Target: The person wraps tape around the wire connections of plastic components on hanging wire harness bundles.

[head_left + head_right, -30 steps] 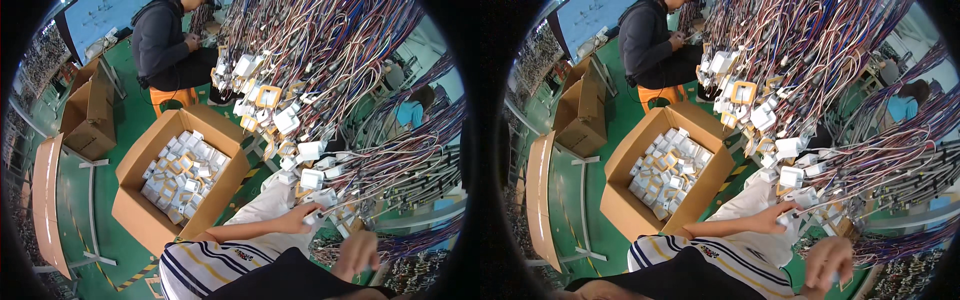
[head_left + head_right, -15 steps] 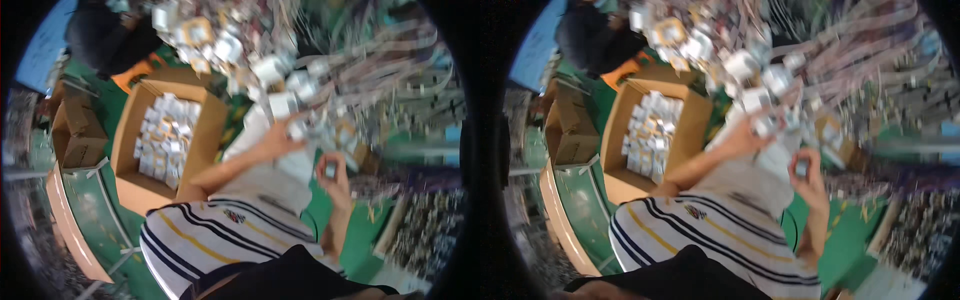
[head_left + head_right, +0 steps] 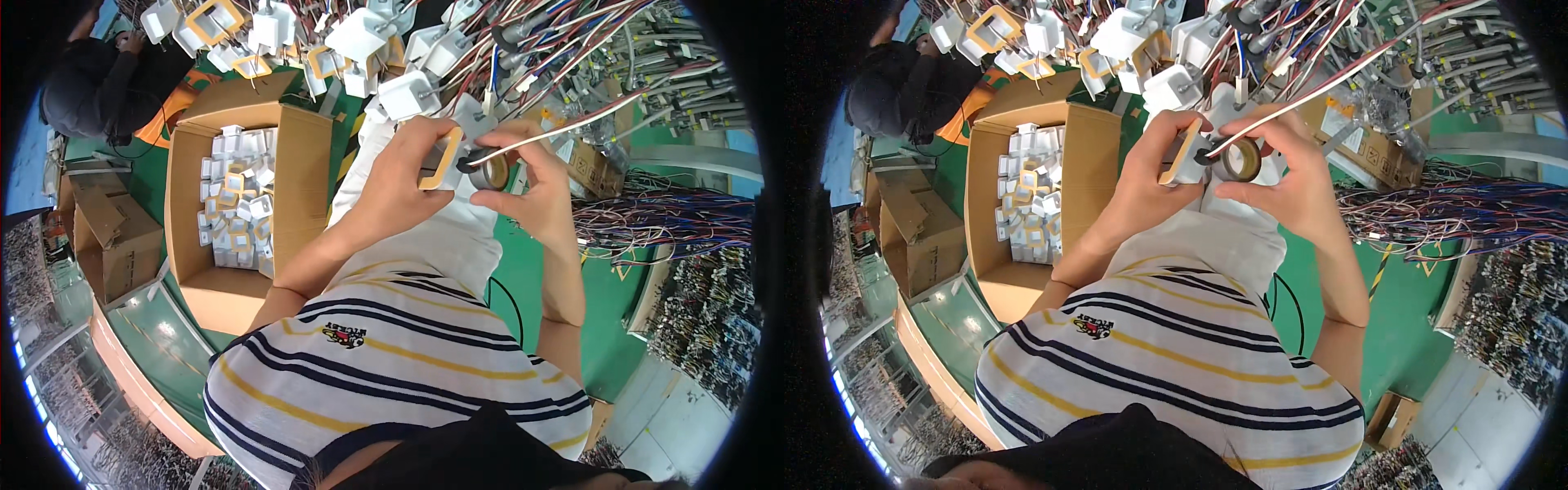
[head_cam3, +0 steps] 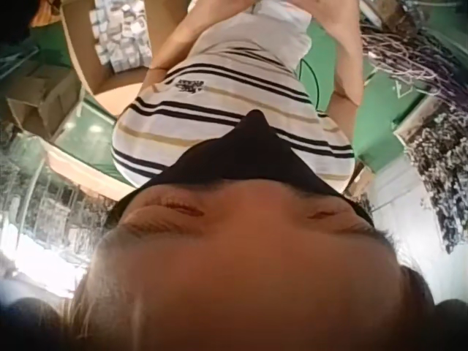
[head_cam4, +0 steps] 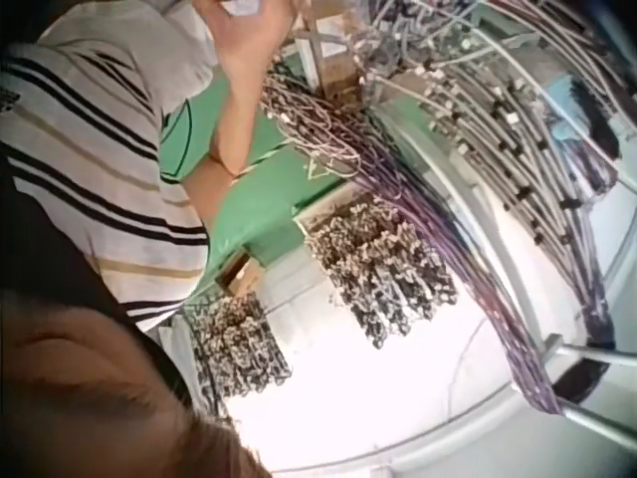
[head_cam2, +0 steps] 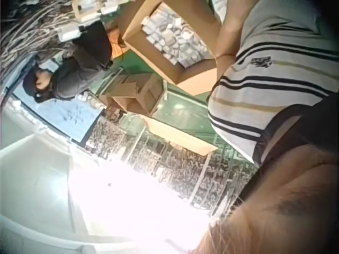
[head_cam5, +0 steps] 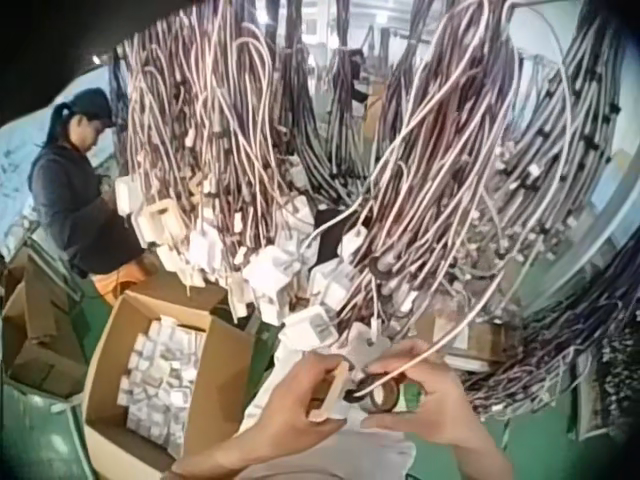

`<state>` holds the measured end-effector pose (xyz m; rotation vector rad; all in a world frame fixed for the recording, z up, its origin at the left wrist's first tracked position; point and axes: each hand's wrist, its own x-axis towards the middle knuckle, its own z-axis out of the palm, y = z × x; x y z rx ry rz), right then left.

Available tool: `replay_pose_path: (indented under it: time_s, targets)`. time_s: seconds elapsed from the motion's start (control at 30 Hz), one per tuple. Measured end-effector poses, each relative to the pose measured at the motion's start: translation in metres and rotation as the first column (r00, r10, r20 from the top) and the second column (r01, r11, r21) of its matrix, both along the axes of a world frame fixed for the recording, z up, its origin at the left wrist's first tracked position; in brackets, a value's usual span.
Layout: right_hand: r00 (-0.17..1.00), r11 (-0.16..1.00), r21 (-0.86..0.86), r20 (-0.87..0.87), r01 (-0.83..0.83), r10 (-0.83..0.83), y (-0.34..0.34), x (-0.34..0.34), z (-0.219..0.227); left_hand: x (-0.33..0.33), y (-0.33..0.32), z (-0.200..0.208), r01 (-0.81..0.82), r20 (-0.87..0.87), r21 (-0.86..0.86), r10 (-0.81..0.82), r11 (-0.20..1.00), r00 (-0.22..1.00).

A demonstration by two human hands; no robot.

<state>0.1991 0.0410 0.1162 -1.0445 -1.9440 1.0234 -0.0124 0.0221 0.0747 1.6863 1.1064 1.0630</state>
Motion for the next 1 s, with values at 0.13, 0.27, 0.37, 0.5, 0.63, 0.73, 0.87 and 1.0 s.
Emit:
replay_pose_path:
  time_s: [0.13,0.27,0.37,0.5,0.63,0.73,0.87,1.0]
  targets:
    - [0.990,0.991,0.067,0.089,-0.115,0.109,0.008,-0.001,0.011,0.003,0.003,-0.010,-0.001,0.048,0.055,-0.002,0.998,0.999]
    - [0.969,0.966,0.115,0.116,-0.229,0.216,0.018,-0.001,0.009,0.005,0.008,-0.013,-0.017,0.050,0.027,0.015,1.000,0.999]
    - [0.973,0.972,0.121,0.139,-0.199,0.182,0.014,-0.009,0.009,0.010,0.012,-0.015,-0.107,0.106,0.008,0.105,0.994,0.989]
    - [0.994,0.988,-0.107,-0.027,-0.110,0.108,-0.005,-0.022,0.004,0.011,0.030,-0.029,-0.346,0.036,0.193,0.346,0.918,0.938]
    - [0.839,0.765,-0.345,-0.240,-0.544,0.488,-0.056,-0.045,0.028,0.010,0.057,-0.044,-0.388,-0.149,0.201,0.420,0.899,0.895]
    - [0.881,0.860,-0.250,-0.297,-0.445,0.369,-0.041,-0.032,0.019,0.007,0.030,-0.037,-0.277,0.020,0.020,0.277,0.961,0.961]
    - [0.935,0.939,-0.341,-0.347,-0.048,-0.078,-0.013,-0.020,0.000,0.006,0.018,-0.031,-0.187,0.139,-0.079,0.196,0.979,0.971]
    - [0.947,0.952,-0.295,-0.272,0.084,-0.168,-0.003,-0.018,-0.015,0.007,0.009,-0.027,-0.118,0.205,-0.109,0.138,0.987,0.969]
